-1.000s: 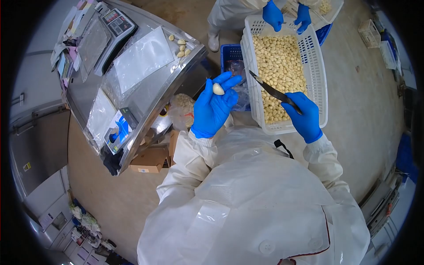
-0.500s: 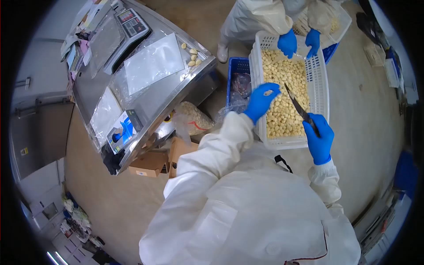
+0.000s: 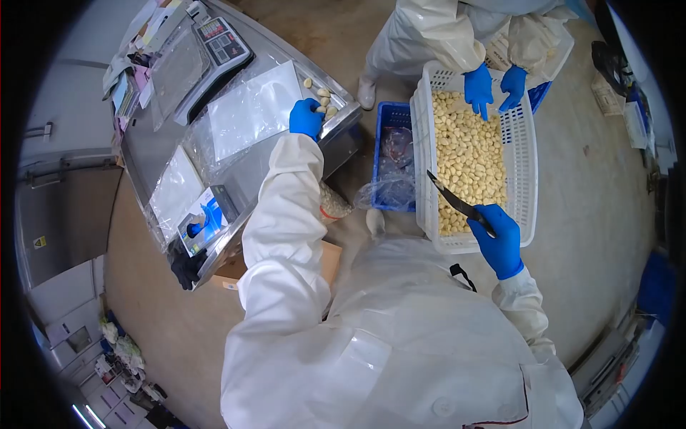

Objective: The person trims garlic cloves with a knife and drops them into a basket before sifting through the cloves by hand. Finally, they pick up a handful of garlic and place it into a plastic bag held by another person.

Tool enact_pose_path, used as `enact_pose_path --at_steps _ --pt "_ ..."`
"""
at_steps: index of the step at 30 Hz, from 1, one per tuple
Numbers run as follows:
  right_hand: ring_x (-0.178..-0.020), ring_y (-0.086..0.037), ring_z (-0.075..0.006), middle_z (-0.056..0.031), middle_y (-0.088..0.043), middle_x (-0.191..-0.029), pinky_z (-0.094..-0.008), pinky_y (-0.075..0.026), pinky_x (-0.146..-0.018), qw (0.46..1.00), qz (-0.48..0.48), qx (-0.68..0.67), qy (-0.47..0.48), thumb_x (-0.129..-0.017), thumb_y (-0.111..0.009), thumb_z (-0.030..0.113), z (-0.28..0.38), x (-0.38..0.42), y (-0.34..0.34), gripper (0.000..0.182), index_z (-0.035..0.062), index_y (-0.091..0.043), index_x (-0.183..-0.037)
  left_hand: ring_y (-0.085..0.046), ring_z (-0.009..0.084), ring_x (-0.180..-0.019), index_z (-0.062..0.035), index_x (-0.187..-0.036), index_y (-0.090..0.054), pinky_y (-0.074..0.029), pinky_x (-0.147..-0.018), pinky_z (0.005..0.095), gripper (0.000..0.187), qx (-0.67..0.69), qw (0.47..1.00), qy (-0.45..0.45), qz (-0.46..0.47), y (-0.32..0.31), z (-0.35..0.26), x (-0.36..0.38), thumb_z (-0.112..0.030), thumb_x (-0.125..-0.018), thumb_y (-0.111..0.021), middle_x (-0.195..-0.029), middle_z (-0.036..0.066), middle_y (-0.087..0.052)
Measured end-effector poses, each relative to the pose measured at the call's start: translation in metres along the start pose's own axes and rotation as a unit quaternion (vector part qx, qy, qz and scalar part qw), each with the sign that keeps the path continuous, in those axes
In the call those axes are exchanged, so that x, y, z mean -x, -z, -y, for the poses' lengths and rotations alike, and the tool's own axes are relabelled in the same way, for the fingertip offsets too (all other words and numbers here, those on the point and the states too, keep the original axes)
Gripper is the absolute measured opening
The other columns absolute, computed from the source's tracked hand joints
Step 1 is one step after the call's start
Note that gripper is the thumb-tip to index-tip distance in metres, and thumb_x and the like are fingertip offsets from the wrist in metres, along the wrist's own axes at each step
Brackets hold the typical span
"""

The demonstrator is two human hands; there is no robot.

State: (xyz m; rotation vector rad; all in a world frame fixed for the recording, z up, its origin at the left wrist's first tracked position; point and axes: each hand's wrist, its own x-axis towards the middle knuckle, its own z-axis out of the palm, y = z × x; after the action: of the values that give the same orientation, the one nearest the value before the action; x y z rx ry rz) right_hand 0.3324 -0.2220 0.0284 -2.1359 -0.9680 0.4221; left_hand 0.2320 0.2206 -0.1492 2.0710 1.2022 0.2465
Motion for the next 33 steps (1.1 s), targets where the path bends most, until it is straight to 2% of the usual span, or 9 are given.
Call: enact_pose_path --at_steps 2,5,8,11,15,19,25,28,33 --pt "-0.070 -0.064 -0.0197 -0.0087 -0.062 -0.081 -0.0280 -0.050 -0.063 1.000 0.006 0.008 -0.005 -0.076 -0.074 0.002 0.000 -0.001 0.000 0.025 0.0016 -0.064 -0.099 -0.066 0.0268 -0.083 -0.0018 -0.095 -0.069 -0.051 -0.074 0.0363 0.022 0.064 0.997 0.024 0.023 0.007 -0.001 0.004 -0.013 -0.076 -0.071 -0.088 0.015 -0.066" --pt "-0.070 -0.063 -0.0206 -0.0090 -0.062 -0.081 -0.0284 -0.049 -0.063 1.000 0.006 0.017 0.003 -0.076 -0.075 0.003 0.002 -0.006 -0.001 0.025 0.0017 -0.064 -0.099 -0.060 0.0167 -0.081 0.0009 -0.104 -0.064 -0.049 -0.076 0.0307 0.023 0.342 0.938 -0.021 0.050 0.034 -0.005 0.028 -0.007 -0.083 -0.066 -0.090 0.008 -0.065" --pt "-0.069 -0.063 -0.0213 -0.0091 -0.062 -0.081 -0.0289 -0.049 -0.062 1.000 0.009 0.007 0.008 -0.076 -0.075 0.004 0.006 -0.011 -0.005 0.025 0.0020 -0.064 -0.099 -0.058 0.0172 -0.088 0.0010 -0.120 -0.055 -0.048 -0.078 0.0292 0.033 0.561 0.818 -0.010 0.130 0.051 -0.029 0.075 -0.008 -0.089 -0.062 -0.103 0.010 -0.061" --pt "-0.069 -0.063 -0.0221 -0.0090 -0.061 -0.081 -0.0294 -0.049 -0.062 1.000 0.017 -0.014 0.014 -0.077 -0.074 0.005 0.013 -0.018 -0.010 0.024 0.0026 -0.065 -0.099 -0.058 0.0184 -0.093 0.0009 -0.131 -0.045 -0.049 -0.079 0.0297 0.045 0.711 0.664 -0.075 0.220 0.055 -0.056 0.122 -0.011 -0.091 -0.061 -0.112 0.013 -0.058" --pt "-0.069 -0.063 -0.0236 -0.0091 -0.061 -0.081 -0.0300 -0.050 -0.062 0.997 0.027 -0.027 0.068 -0.076 -0.074 0.006 0.030 -0.029 -0.011 0.025 0.0035 -0.066 -0.100 -0.060 0.0209 -0.100 0.0018 -0.135 -0.041 -0.052 -0.088 0.0324 0.050 0.731 0.631 -0.062 0.252 0.045 -0.078 0.161 -0.014 -0.092 -0.060 -0.118 0.015 -0.057" --pt "-0.071 -0.065 -0.0254 -0.0102 -0.063 -0.084 -0.0312 -0.051 -0.062 0.994 0.039 -0.020 0.104 -0.075 -0.074 0.008 0.040 -0.036 -0.013 0.026 0.0046 -0.066 -0.100 -0.061 0.0202 -0.099 0.0035 -0.137 -0.040 -0.052 -0.088 0.0324 0.049 0.737 0.630 0.000 0.246 0.042 -0.103 0.187 -0.014 -0.094 -0.056 -0.127 0.018 -0.054" --pt "-0.071 -0.065 -0.0256 -0.0097 -0.063 -0.085 -0.0321 -0.051 -0.061 0.991 0.025 0.017 0.133 -0.075 -0.075 0.010 0.042 -0.037 -0.013 0.027 0.0052 -0.066 -0.100 -0.060 0.0191 -0.097 0.0044 -0.137 -0.040 -0.051 -0.086 0.0316 0.048 0.708 0.652 0.033 0.267 0.037 -0.118 0.204 -0.010 -0.094 -0.055 -0.121 0.018 -0.056" --pt "-0.071 -0.064 -0.0264 -0.0095 -0.063 -0.085 -0.0331 -0.050 -0.060 0.990 0.026 0.028 0.137 -0.075 -0.075 0.011 0.041 -0.036 -0.014 0.027 0.0056 -0.065 -0.100 -0.058 0.0197 -0.097 0.0053 -0.136 -0.040 -0.048 -0.085 0.0301 0.048 0.735 0.624 0.003 0.268 0.033 -0.125 0.211 -0.010 -0.093 -0.055 -0.119 0.017 -0.057" --pt "-0.069 -0.062 -0.0268 -0.0087 -0.062 -0.083 -0.0340 -0.049 -0.059 0.990 0.026 0.038 0.135 -0.075 -0.075 0.012 0.034 -0.034 -0.015 0.026 0.0064 -0.065 -0.098 -0.055 0.0189 -0.099 0.0046 -0.134 -0.044 -0.046 -0.083 0.0293 0.046 0.729 0.637 0.058 0.245 0.035 -0.140 0.217 -0.009 -0.092 -0.057 -0.117 0.016 -0.056"
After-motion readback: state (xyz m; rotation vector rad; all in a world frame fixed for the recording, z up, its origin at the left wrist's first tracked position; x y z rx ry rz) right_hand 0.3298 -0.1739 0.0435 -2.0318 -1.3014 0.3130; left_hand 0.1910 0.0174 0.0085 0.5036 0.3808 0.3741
